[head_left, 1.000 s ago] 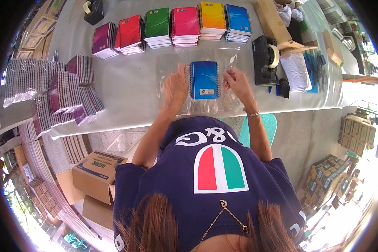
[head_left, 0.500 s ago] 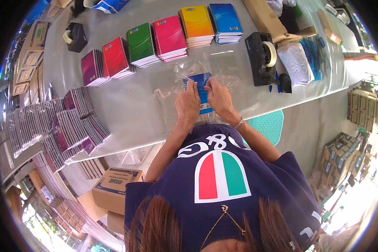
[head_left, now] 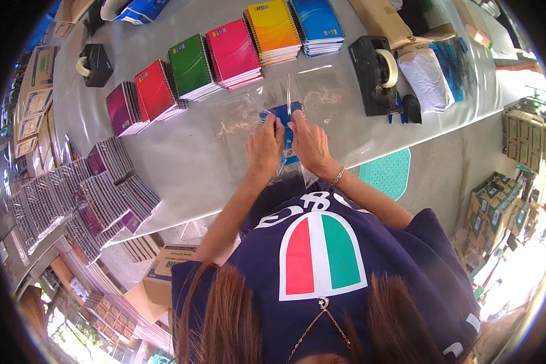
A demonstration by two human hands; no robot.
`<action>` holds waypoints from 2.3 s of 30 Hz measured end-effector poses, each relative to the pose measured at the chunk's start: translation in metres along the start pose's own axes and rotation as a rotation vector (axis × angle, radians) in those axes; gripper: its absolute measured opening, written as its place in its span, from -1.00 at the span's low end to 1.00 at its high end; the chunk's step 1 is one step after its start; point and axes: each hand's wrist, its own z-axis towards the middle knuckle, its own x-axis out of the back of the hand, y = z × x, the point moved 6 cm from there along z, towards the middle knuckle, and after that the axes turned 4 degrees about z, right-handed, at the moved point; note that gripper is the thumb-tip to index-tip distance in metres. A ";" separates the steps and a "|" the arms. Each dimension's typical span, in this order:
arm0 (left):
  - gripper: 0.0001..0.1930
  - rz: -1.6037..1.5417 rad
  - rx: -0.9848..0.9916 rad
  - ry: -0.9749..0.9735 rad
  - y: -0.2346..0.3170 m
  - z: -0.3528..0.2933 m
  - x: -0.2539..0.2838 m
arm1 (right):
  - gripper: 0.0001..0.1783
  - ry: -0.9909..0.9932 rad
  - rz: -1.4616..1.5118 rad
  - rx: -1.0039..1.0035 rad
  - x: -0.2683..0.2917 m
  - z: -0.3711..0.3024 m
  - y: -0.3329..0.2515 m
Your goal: The person gathers several colorful spiral-bound notebooks from a table, places them into a clear plastic sleeve, and seals the sleeve with tape. The wrapped set is then placed aside, and the process is repeated with another set of notebooks.
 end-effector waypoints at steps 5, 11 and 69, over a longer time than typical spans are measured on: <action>-0.82 0.034 -0.366 -0.098 -0.011 -0.004 0.025 | -0.86 0.016 0.030 0.069 0.005 0.001 -0.004; -0.51 -0.010 -0.414 -0.056 -0.011 -0.019 0.030 | -0.86 0.047 0.107 0.115 0.001 0.003 0.008; -0.04 -0.312 -0.589 -0.020 -0.025 -0.007 0.005 | -0.26 -0.271 -0.164 0.306 0.021 0.001 -0.006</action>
